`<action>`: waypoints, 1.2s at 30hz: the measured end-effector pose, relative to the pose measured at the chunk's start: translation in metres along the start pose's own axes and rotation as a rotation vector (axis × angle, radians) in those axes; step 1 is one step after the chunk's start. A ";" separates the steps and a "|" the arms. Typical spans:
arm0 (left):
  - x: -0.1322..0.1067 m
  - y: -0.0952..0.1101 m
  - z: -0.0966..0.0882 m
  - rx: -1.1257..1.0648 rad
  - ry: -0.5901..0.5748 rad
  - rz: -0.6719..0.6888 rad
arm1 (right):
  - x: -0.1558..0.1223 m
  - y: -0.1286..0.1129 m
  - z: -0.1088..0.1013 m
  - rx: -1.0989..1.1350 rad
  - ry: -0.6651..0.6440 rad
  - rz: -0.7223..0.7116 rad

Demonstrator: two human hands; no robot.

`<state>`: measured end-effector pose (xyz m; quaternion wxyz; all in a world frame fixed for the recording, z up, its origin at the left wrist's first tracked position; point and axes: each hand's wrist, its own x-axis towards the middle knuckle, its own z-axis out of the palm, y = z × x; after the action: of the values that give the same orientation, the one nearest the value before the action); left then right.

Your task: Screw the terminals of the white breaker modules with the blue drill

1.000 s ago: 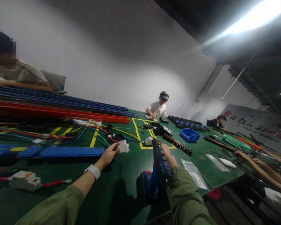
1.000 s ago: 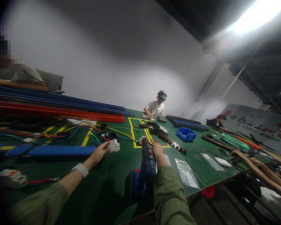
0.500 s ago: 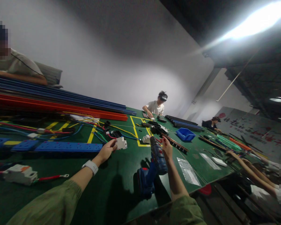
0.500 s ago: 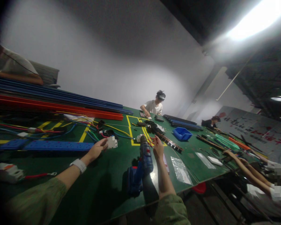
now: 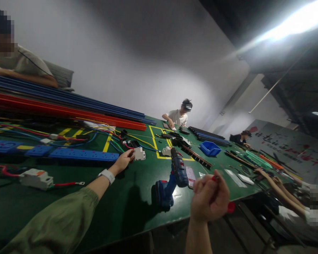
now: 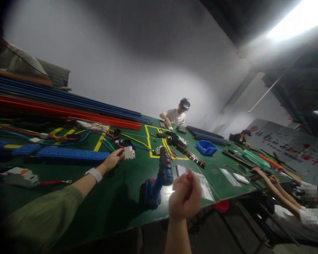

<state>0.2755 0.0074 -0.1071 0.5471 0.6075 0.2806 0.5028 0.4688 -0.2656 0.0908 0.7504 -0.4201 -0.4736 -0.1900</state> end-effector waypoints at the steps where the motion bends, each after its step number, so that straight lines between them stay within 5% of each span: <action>1: 0.000 0.001 0.000 -0.007 -0.004 -0.001 | -0.014 -0.006 0.008 -0.002 -0.105 0.012; 5: -0.002 0.002 0.002 -0.026 -0.010 0.009 | -0.056 0.002 0.054 -0.074 -0.645 0.142; 7: -0.001 0.002 0.002 -0.014 0.004 0.013 | -0.066 0.020 0.076 -0.100 -0.763 0.205; 16: 0.002 0.004 0.000 -0.007 -0.039 0.030 | -0.096 0.098 0.113 -0.102 -0.690 0.412; 25: -0.001 0.005 0.001 0.067 -0.036 0.024 | -0.105 0.110 0.117 -0.144 -0.744 0.444; 36: -0.006 0.011 0.002 0.271 -0.148 0.116 | -0.079 0.118 0.111 -0.505 -1.050 0.226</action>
<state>0.2725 -0.0016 -0.0986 0.4495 0.7264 0.2693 0.4448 0.4501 -0.1169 -0.0094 0.3082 -0.6712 -0.6739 0.0177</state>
